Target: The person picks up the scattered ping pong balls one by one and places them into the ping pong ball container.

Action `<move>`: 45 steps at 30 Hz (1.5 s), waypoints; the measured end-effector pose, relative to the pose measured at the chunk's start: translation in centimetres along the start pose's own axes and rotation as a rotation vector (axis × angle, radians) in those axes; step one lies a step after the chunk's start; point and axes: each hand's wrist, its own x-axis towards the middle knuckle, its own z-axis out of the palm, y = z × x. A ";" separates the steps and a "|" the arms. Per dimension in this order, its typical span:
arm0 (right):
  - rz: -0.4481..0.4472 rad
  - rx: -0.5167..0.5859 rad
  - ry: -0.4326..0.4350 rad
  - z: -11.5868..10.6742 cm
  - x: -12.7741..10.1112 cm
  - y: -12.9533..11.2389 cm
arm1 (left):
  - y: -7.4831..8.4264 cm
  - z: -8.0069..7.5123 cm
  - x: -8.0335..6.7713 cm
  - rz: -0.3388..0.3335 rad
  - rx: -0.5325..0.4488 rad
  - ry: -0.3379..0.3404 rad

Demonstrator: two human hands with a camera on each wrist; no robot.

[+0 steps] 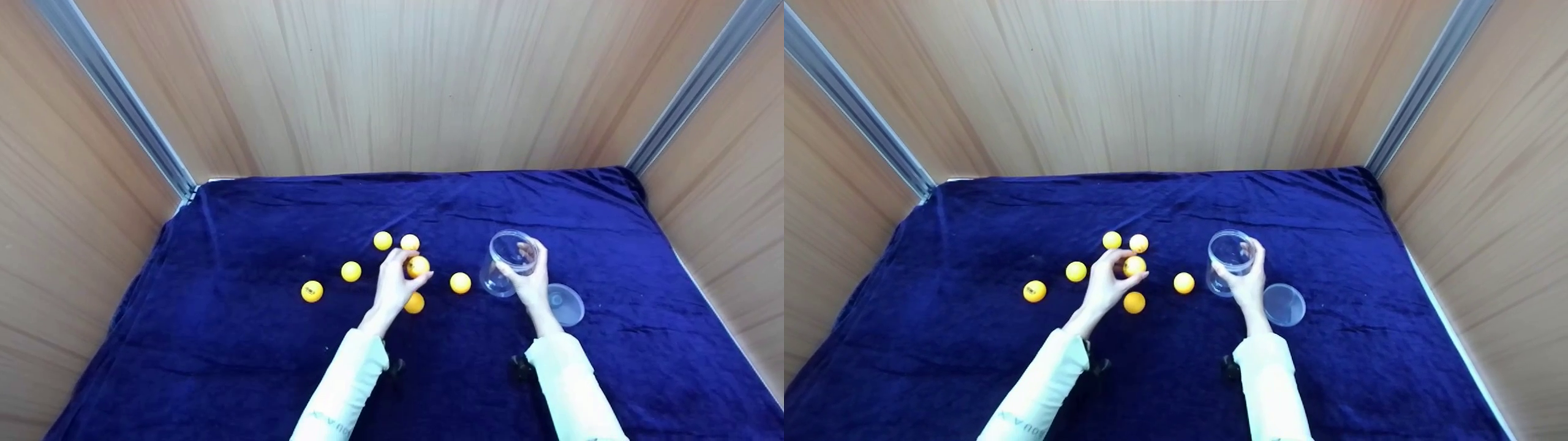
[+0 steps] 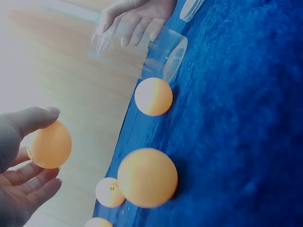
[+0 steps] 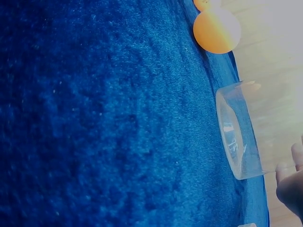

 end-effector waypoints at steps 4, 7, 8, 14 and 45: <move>0.022 0.029 0.011 0.4 -0.1 -1.4 | 0.6 0.8 1.1 0.032 -0.021 0.001; 0.056 0.047 0.024 0.7 -0.3 -2.9 | 1.2 1.4 1.8 0.048 -0.024 0.003; 0.068 0.047 0.025 0.8 -0.3 -3.2 | 1.4 1.6 2.0 0.046 -0.023 0.002; 0.081 0.047 0.027 0.7 -0.3 -3.3 | 2.4 3.1 2.4 0.024 -0.045 -0.008; 0.110 0.046 0.007 0.7 -0.4 -4.0 | 7.4 9.7 4.3 0.097 -0.180 -0.004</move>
